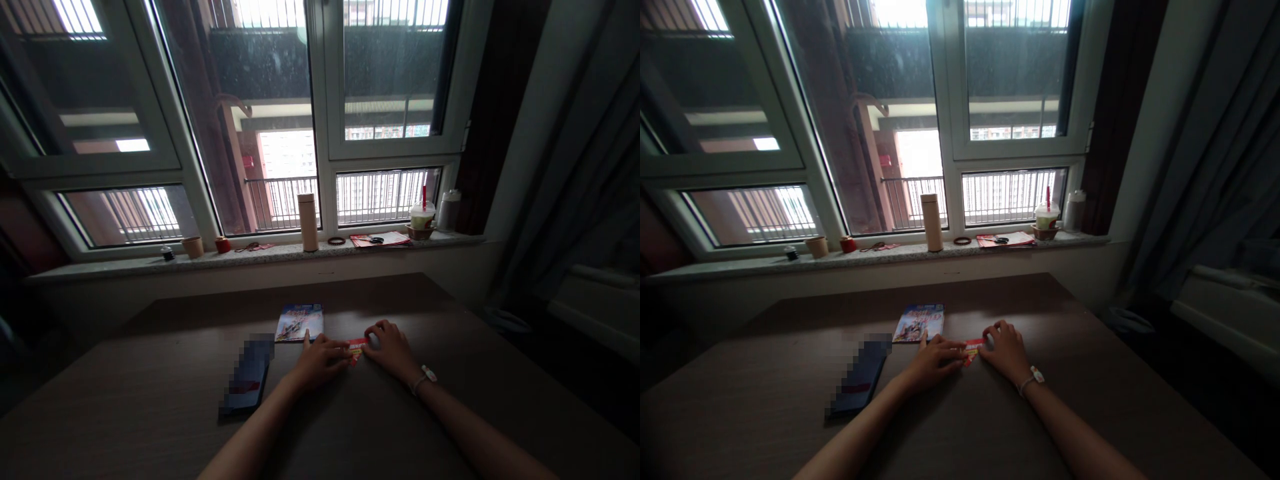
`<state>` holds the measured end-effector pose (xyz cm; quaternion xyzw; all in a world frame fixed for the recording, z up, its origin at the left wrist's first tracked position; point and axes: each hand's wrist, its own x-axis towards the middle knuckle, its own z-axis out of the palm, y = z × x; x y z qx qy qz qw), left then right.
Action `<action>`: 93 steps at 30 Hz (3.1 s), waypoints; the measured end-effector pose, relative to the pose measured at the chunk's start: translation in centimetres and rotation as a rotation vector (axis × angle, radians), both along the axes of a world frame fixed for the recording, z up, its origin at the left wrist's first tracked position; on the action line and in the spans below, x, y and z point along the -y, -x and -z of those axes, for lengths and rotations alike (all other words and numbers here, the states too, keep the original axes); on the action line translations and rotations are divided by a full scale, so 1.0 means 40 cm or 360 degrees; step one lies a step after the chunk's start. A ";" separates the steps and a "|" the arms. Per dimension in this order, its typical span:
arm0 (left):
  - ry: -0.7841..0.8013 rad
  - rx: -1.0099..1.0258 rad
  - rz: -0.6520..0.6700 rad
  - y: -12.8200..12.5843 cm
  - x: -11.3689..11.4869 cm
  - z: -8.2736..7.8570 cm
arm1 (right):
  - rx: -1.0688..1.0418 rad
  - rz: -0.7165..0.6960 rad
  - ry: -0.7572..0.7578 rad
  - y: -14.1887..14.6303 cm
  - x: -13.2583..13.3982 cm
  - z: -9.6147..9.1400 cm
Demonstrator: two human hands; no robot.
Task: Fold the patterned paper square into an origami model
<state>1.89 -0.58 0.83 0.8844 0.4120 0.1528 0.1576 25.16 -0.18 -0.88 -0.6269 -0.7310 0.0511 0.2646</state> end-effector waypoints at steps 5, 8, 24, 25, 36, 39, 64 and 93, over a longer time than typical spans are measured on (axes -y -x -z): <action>-0.0006 0.0002 -0.0011 0.000 -0.001 0.002 | 0.0003 -0.0050 -0.0008 0.007 0.009 0.005; -0.0012 -0.0006 -0.0012 -0.001 -0.001 0.001 | 0.0027 -0.0058 0.0023 0.012 0.014 0.007; -0.0011 0.0009 -0.0009 -0.002 -0.006 0.009 | 0.0111 -0.0095 0.0140 0.026 0.032 0.010; -0.0019 0.0009 -0.0012 -0.002 -0.006 0.010 | 0.0111 -0.0097 0.0142 0.027 0.032 0.011; -0.0142 -0.0005 -0.0008 -0.002 0.001 0.009 | -0.0004 -0.0314 0.0223 0.015 0.040 -0.004; -0.0182 0.0045 -0.0038 0.000 -0.004 0.021 | -0.0066 -0.0308 0.0208 0.015 0.038 -0.007; -0.0450 0.0046 -0.0140 -0.005 -0.014 0.032 | -0.0272 -0.0621 -0.0047 0.012 0.020 0.029; -0.0053 0.0424 -0.0380 -0.044 -0.008 0.047 | -0.0863 -0.0574 -0.0015 0.021 0.013 0.023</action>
